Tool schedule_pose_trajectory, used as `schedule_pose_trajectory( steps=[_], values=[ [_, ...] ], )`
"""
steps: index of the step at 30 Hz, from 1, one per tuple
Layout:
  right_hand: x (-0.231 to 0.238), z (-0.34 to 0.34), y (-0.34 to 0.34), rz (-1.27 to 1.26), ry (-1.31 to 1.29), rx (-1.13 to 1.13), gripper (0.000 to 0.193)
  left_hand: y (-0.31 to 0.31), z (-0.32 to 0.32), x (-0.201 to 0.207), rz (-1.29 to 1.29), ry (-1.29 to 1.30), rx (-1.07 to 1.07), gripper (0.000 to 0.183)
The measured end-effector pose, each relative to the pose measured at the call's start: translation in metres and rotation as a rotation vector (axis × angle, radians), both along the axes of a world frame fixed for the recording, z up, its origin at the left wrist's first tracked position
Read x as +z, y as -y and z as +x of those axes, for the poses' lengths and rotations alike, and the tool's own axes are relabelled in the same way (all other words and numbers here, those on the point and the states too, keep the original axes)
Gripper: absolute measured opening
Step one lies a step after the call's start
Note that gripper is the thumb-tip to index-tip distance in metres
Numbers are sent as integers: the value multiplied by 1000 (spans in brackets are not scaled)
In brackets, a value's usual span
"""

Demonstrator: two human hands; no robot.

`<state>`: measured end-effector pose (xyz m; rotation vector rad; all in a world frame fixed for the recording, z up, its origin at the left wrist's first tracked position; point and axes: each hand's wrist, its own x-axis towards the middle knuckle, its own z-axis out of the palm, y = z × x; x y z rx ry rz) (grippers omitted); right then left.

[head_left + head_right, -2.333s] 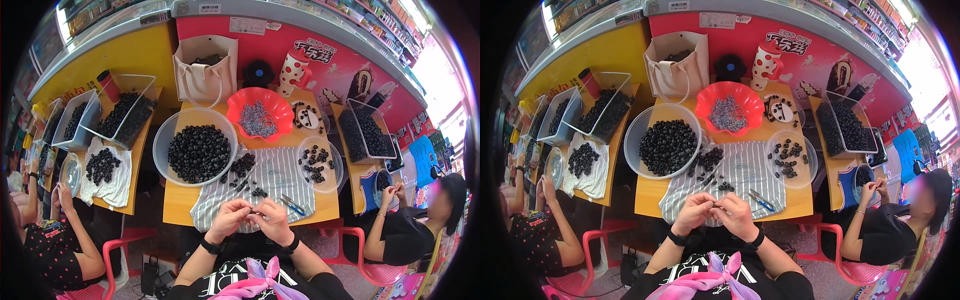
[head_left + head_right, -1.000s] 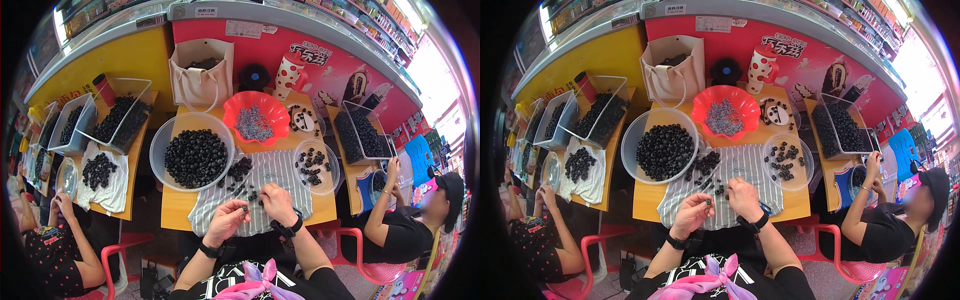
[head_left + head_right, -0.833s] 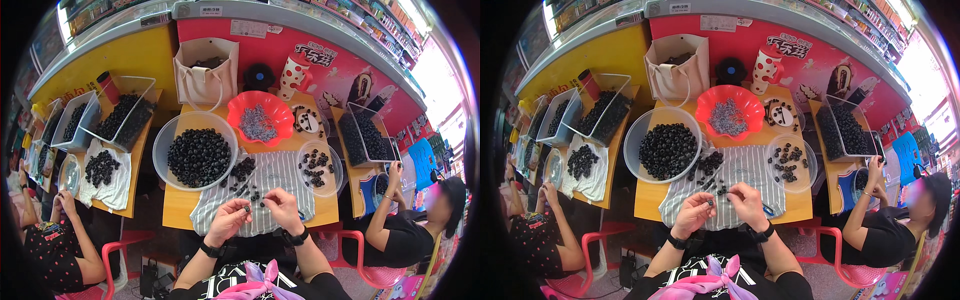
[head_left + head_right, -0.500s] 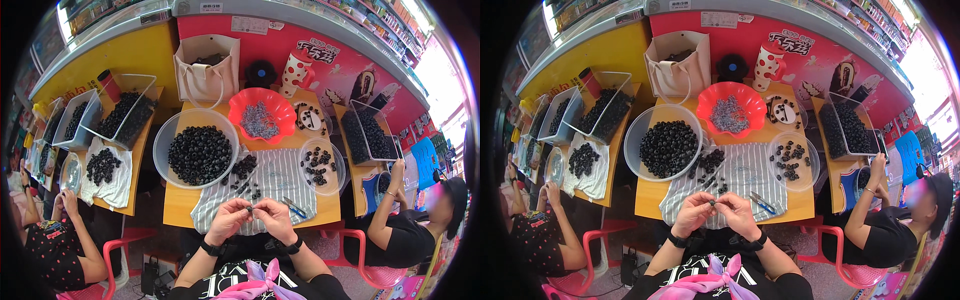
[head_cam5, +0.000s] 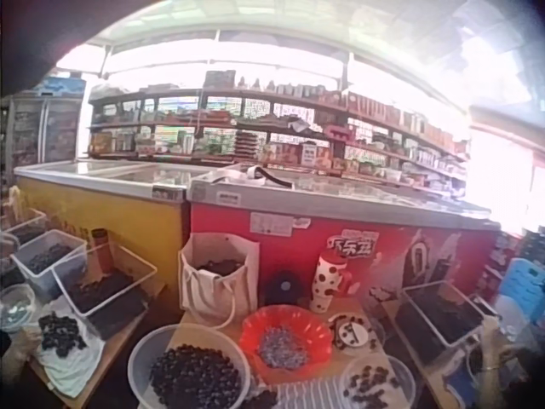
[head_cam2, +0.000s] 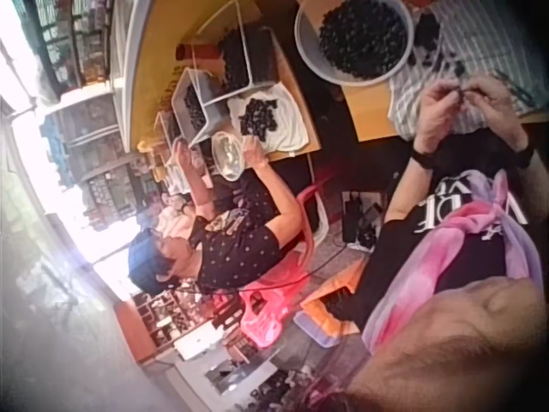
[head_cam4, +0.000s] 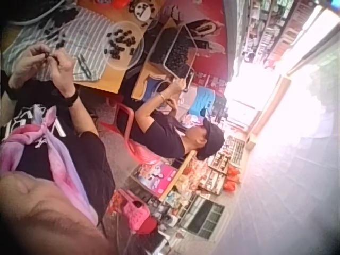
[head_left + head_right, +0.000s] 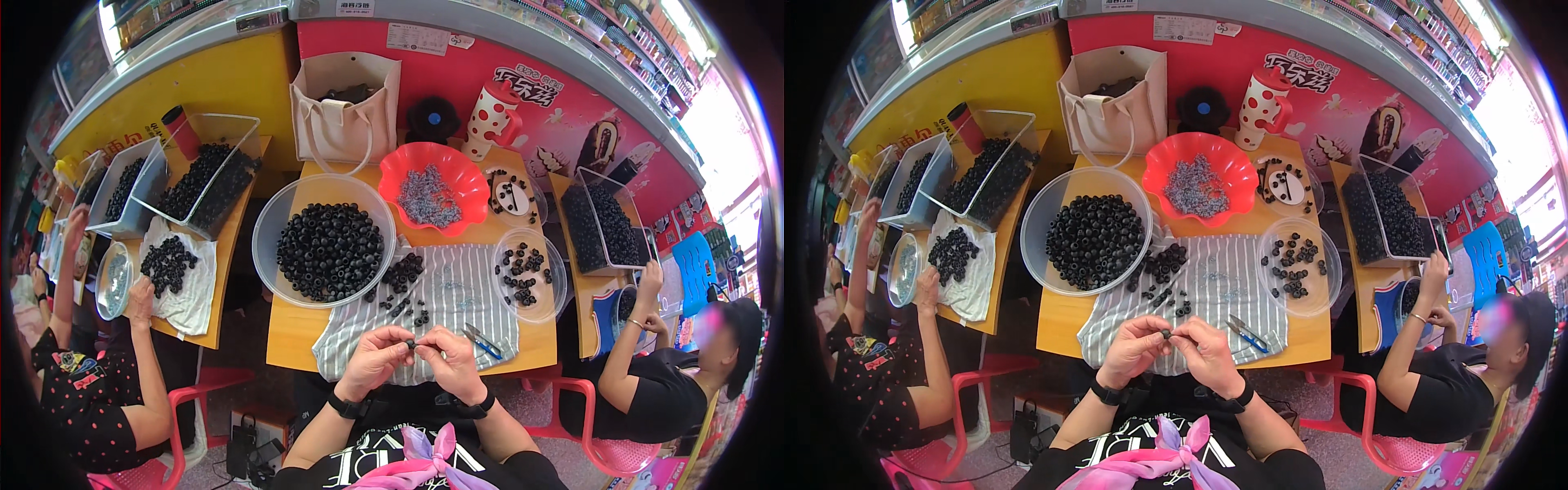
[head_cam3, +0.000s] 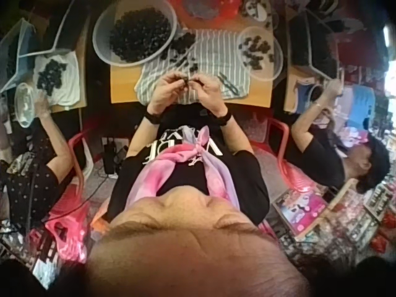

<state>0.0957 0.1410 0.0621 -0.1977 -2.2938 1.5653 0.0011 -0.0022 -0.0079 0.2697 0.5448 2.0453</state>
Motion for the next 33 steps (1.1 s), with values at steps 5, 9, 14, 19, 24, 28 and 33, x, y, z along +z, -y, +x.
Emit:
schedule_pose_trajectory(
  steps=[5, 9, 14, 19, 24, 28, 33],
  values=[
    [-1, -2, -1, 152, -84, 4, 9, 1, 2, 0, 3, -8, 16, 19],
    [-3, -2, 1, 180, -134, 12, 11, 0, 1, 4, 7, -27, 27, 18],
    [-10, 2, -5, 79, -82, 105, 18, 2, 0, 3, 31, -48, -4, 20],
    [-1, -1, -9, 28, -56, 168, 28, -1, 0, 9, 2, -39, -25, 42],
    [0, -1, -17, 133, -29, 322, 29, 3, 0, 12, -11, -50, -48, 48],
    [0, -1, -19, 68, -32, 399, 22, 5, -1, 11, -10, -75, -123, 50],
    [-10, -1, -17, 126, -90, 411, 13, 5, -1, 7, 1, -85, -173, 48]
  ],
)
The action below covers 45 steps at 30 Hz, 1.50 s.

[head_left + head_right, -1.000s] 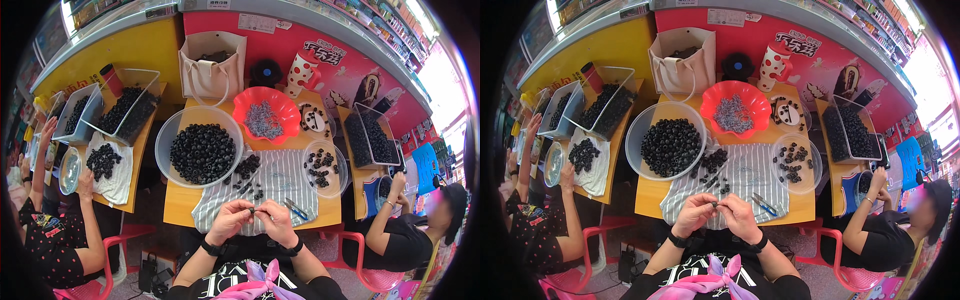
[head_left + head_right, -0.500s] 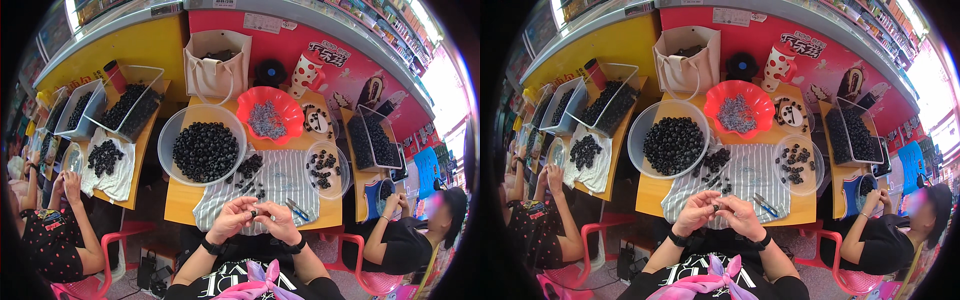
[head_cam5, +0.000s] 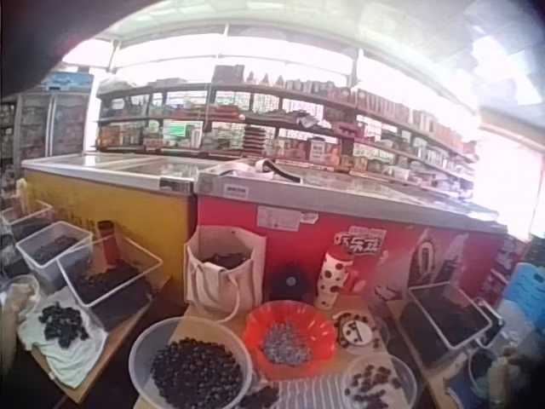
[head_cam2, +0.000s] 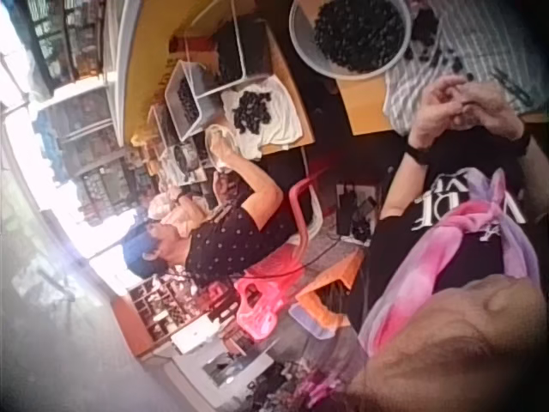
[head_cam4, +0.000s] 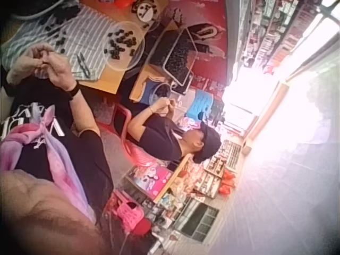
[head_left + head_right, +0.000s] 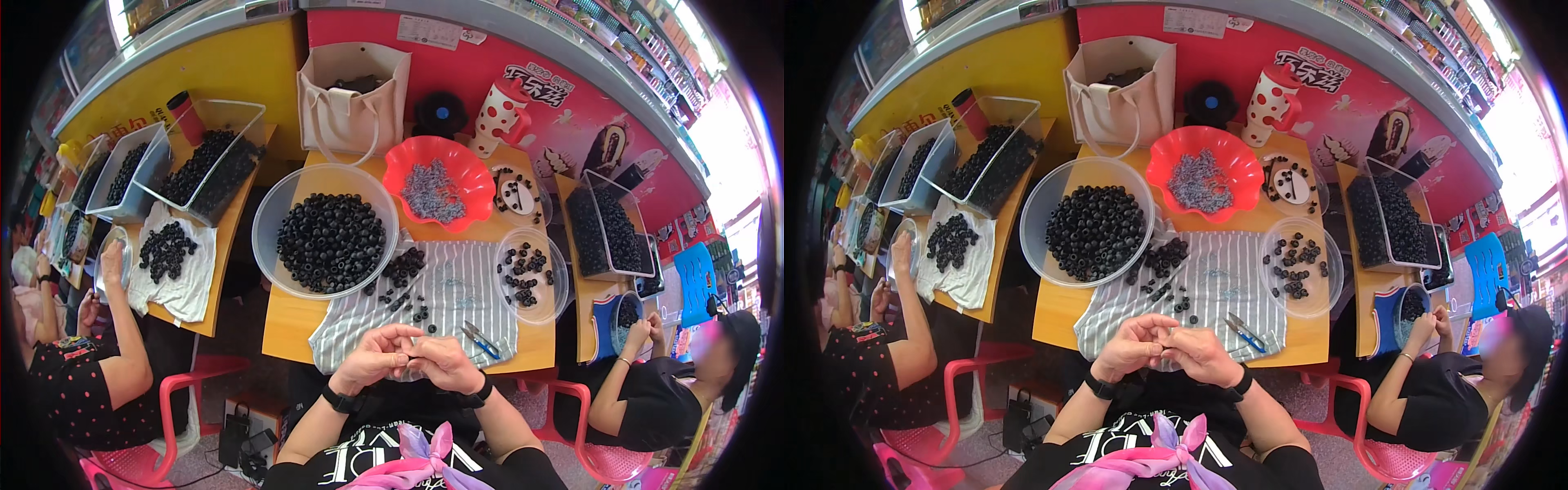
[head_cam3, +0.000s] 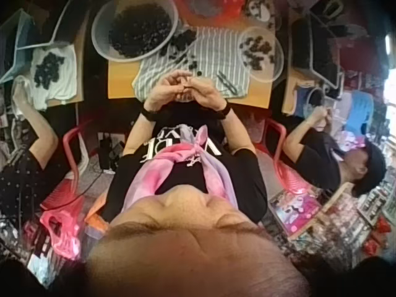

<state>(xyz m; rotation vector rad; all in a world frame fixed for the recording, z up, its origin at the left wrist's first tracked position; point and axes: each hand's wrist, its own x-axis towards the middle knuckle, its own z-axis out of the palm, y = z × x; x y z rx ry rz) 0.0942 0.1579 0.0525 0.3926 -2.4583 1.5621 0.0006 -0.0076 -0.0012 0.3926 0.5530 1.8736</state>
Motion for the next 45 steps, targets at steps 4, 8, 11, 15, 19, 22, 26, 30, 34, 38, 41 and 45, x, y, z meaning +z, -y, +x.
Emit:
schedule_pose_trajectory(
  steps=[4, 8, 11, 15, 19, 22, 26, 30, 34, 38, 41, 45],
  values=[
    [0, 0, 4, -17, -40, -45, 13, 0, 0, -1, 0, 53, 10, 47],
    [16, 12, -5, -51, 10, -174, 14, -3, 3, 10, 3, -23, 14, 41],
    [47, 25, -36, 148, 37, -566, 16, -5, 2, 11, -21, 85, 115, 37],
    [47, 28, -98, 307, -32, -872, 16, -6, 0, -1, 63, 109, 140, 25],
    [32, 24, -82, 379, -55, -775, 21, -5, 1, -6, 20, 151, 166, 17],
    [26, 12, -30, 230, 135, -467, 17, -3, 1, -2, -3, 157, 170, 17],
    [3, -1, -8, 630, 34, -519, 14, -3, 0, -5, 18, 130, 147, 16],
    [7, 8, -5, 448, 102, -491, 14, -5, 3, -1, -11, 95, 181, 21],
    [12, 7, 14, -49, -9, -440, 24, -4, 3, 1, -47, 34, 112, 34],
    [0, 3, 27, 109, -46, -484, 28, -2, 1, -2, 13, 42, 35, 32],
    [5, 0, 23, 234, -100, -488, 32, -4, 1, -11, 24, 78, 84, 28],
    [11, 7, -13, 268, -84, -573, 22, -5, 1, -12, 58, 45, 142, 19]
  ],
)
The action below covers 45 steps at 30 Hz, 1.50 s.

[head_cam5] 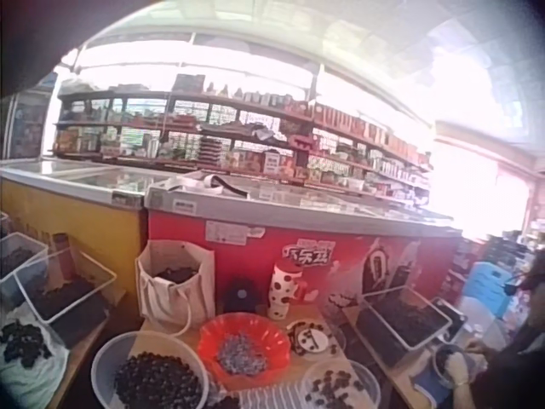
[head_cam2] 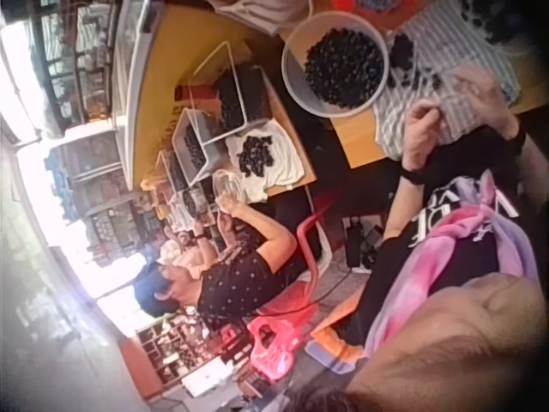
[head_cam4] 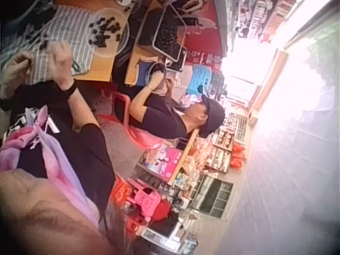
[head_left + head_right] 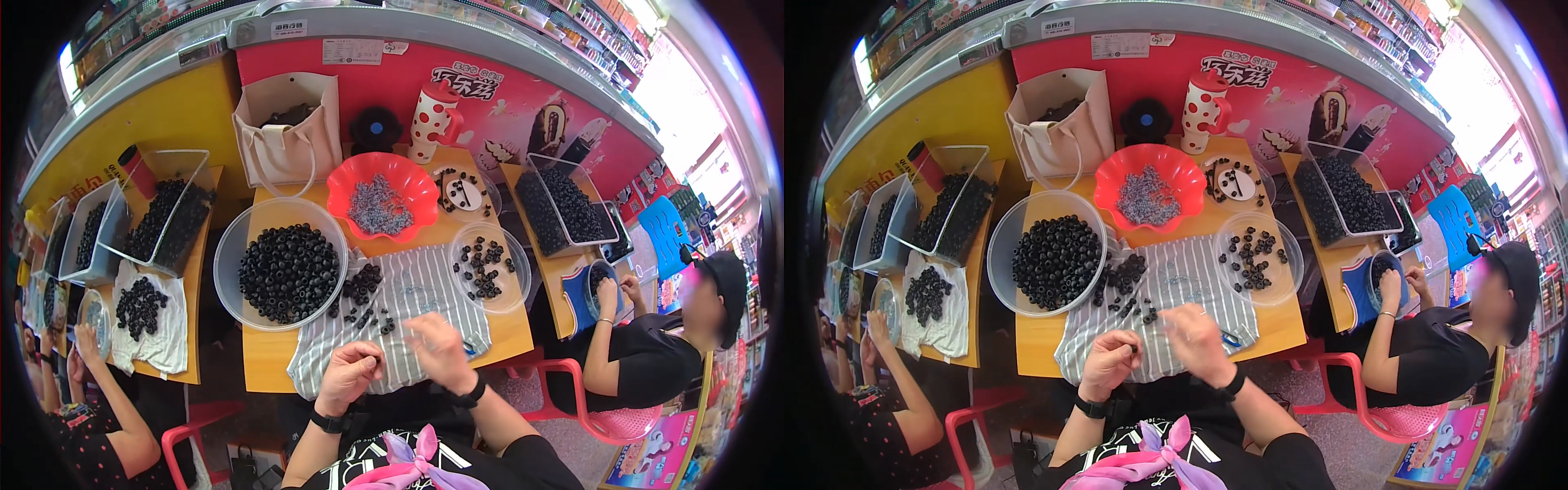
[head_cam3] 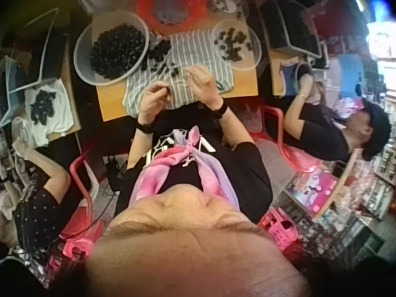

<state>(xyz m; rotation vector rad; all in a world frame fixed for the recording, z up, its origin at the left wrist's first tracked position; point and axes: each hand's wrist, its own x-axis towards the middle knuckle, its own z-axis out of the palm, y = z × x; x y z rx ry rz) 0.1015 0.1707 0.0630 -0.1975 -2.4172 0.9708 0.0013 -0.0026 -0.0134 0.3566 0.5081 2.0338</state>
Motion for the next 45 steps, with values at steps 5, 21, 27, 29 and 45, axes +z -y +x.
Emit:
schedule_pose_trajectory(
  steps=[5, 21, 27, 29, 45],
  values=[
    [-6, 7, -54, 303, 136, -244, 11, -2, 1, 1, 75, -16, 26, 13],
    [-4, -9, -37, 803, 563, -317, 9, 2, -1, 3, -37, 76, -2, 20],
    [7, 6, 13, -422, 160, 51, 8, 1, 0, 2, -26, 38, -8, 19],
    [0, 4, 28, -424, 108, 88, 9, 0, 1, 9, -51, 76, 6, 19],
    [-8, -3, 45, 206, -206, 48, 26, 0, 0, 4, -17, 33, -13, 17]
  ],
)
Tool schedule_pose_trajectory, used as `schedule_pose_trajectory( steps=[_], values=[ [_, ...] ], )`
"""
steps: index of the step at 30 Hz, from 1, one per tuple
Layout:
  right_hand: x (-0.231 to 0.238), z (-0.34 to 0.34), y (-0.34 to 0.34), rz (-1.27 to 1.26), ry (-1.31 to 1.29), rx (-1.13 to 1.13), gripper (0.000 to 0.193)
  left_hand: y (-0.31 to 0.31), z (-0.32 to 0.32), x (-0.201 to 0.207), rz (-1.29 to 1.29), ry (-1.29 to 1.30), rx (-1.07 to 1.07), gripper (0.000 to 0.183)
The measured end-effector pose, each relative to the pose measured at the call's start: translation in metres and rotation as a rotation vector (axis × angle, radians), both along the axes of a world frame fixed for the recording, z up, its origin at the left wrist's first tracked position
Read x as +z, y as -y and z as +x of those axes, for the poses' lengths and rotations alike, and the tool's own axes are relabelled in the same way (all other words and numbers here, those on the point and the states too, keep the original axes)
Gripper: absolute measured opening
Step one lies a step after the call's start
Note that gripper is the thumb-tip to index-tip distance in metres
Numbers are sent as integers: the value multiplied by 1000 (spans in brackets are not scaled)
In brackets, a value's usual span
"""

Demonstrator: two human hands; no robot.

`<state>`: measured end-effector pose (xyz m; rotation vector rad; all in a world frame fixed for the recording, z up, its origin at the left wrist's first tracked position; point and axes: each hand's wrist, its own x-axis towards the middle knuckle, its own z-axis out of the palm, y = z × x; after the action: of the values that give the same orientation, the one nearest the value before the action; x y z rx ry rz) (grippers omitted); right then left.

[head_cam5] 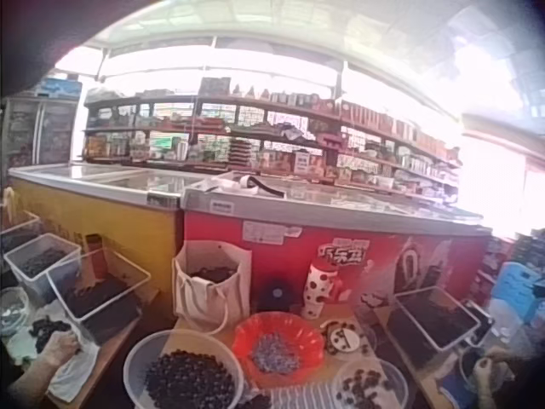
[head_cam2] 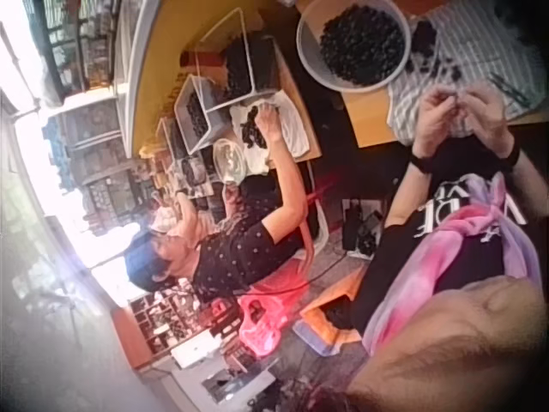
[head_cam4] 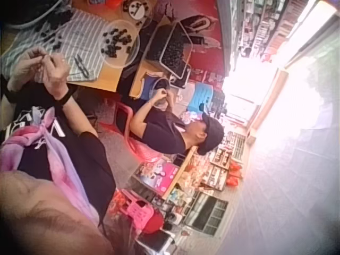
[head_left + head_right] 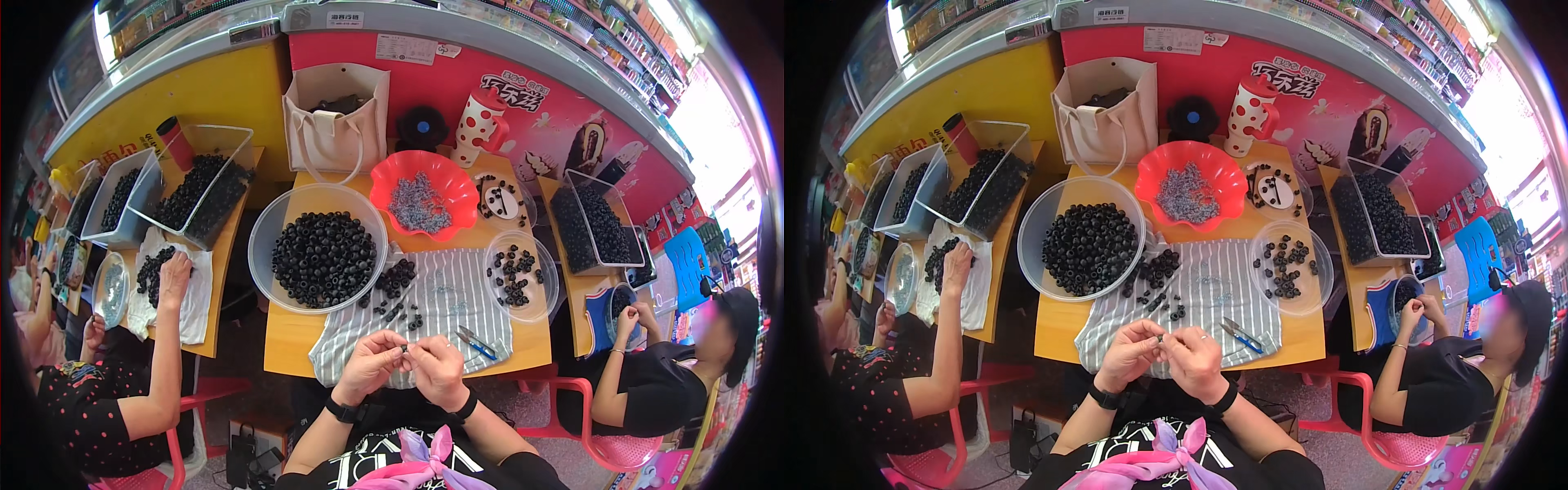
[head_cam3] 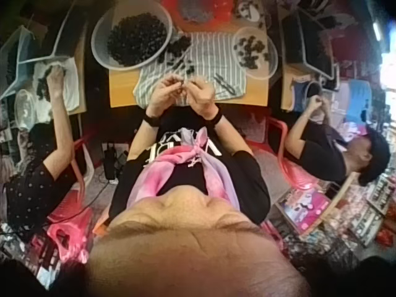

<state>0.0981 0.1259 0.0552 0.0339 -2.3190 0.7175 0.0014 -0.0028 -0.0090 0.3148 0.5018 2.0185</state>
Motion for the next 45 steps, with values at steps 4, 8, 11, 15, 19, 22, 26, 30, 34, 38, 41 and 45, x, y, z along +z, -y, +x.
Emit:
schedule_pose_trajectory(
  steps=[4, 8, 11, 15, 19, 22, 26, 30, 34, 38, 41, 45],
  values=[
    [7, 1, 6, 225, -48, -18, 28, 2, 1, -7, -9, -27, 39, 17],
    [12, -2, -4, 132, 86, 105, 26, 2, 0, -2, 3, 12, 46, 15],
    [21, -16, -31, -22, 222, 72, 20, 2, -1, 2, 1, 27, 46, 14],
    [11, -45, -55, -23, 398, -64, 9, 0, -1, 5, -9, 50, 50, 18],
    [0, -64, -50, 204, 557, -72, 10, -1, -1, -1, 4, 37, 32, 24],
    [-8, -69, -54, 139, 525, -60, 6, 0, -1, -2, 33, 36, 31, 23],
    [10, -44, -60, -213, 512, -6, 8, 0, -1, -3, 34, 34, 28, 22],
    [12, -7, -46, -821, 530, 105, 16, 0, -2, 0, 22, 45, 31, 21],
    [-4, 10, -24, -1194, 432, 118, 13, 0, -1, 2, -7, 5, 24, 20],
    [-12, 11, -14, -1264, 280, 137, 15, 1, 0, 1, -17, -3, 20, 17],
    [-12, 12, -11, -1336, 263, 143, 14, 0, 1, 2, -47, -9, 36, 16],
    [-10, 13, -10, -1236, 282, 154, 11, 0, 2, 2, -51, -17, 47, 16]
  ],
)
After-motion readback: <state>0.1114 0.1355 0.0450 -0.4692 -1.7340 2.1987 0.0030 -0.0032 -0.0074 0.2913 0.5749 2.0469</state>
